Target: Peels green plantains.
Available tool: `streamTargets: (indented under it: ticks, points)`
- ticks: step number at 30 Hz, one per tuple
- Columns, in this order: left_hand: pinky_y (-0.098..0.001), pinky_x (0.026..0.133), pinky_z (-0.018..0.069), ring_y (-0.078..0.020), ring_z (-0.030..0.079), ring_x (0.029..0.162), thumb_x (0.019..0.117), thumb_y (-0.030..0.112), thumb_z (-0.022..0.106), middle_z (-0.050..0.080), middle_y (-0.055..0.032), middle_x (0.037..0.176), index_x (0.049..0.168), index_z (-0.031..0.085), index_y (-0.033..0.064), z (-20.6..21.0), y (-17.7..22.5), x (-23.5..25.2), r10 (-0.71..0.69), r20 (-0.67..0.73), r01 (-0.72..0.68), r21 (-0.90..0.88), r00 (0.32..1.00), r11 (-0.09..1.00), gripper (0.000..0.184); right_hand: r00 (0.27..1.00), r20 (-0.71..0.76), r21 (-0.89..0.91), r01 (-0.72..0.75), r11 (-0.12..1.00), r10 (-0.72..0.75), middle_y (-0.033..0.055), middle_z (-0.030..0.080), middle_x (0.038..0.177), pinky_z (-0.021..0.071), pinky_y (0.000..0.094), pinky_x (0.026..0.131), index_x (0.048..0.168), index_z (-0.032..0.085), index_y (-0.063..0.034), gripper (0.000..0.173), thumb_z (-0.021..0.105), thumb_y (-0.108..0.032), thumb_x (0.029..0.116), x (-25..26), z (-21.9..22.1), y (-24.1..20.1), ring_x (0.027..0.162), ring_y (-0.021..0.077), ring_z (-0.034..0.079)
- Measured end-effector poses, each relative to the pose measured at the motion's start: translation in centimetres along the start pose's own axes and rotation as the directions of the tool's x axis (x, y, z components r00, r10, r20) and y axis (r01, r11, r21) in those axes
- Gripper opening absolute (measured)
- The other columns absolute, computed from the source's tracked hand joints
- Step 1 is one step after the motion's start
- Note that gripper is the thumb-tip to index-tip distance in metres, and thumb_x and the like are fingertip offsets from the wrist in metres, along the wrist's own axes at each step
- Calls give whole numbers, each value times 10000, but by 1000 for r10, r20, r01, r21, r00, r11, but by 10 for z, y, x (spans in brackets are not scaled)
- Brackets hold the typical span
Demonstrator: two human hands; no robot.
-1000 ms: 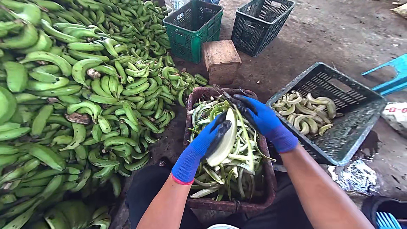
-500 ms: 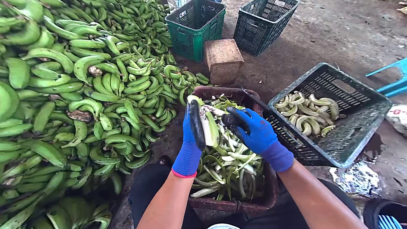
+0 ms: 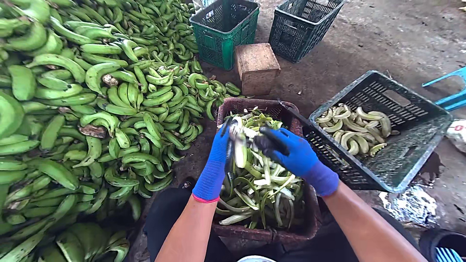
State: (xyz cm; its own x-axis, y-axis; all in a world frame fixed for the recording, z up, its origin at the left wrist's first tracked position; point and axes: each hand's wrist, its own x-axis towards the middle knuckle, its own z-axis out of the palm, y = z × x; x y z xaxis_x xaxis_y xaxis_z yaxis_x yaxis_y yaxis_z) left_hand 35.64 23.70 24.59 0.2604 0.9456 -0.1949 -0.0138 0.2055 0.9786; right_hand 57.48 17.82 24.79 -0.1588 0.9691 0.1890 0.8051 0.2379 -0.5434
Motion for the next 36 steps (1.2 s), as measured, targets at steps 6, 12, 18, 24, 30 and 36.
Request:
streamTargets:
  ticks: [6,12,18,24,30,36]
  points:
    - [-232,560,553,-83,644,655,1080,452,345,657,-3,826,1123,613,163,-1,9,3,-130,39,129,-566,991,815,396,915,-175,-243,318,916,-364,185,716,1102,547,543,764,1267,740,-178,475,670,-421,864,-9,4,1,949,379,693]
    - [-236,848,516,-42,614,967,1082,244,311,636,-26,1226,1527,419,137,20,16,-23,109,135,-109,-6,985,994,470,966,17,75,-258,963,257,159,708,1184,526,621,876,1441,589,-200,411,448,-369,1093,14,-18,-5,1025,345,691]
    - [-241,579,568,-76,650,678,1096,427,333,671,6,864,1190,614,178,-1,9,-2,-57,68,84,-507,996,858,388,997,8,71,73,995,-74,152,693,1188,554,562,873,1404,631,-143,516,647,-324,921,-1,-14,11,1039,307,683]
    - [-195,735,538,-15,626,830,1107,309,320,660,15,1022,1363,546,129,7,14,-16,31,87,-13,-203,996,979,385,979,-1,-22,206,978,-206,201,693,1156,550,588,853,1355,676,-134,510,679,-333,886,4,-13,16,1031,379,679]
    - [-343,1035,468,-114,564,1243,1110,280,323,537,-51,1471,1531,443,171,10,11,-13,156,104,-169,129,982,977,451,939,-109,317,-277,907,325,125,650,1328,529,459,935,1489,524,-167,459,456,-363,1080,19,-36,32,1105,210,658]
    - [-282,664,567,-109,642,744,1117,204,337,648,-58,981,1349,503,51,38,3,-13,-70,114,85,-133,991,988,324,982,19,94,-189,978,188,181,686,1259,520,606,960,1520,488,-142,785,826,-169,812,13,4,-20,1127,346,675]
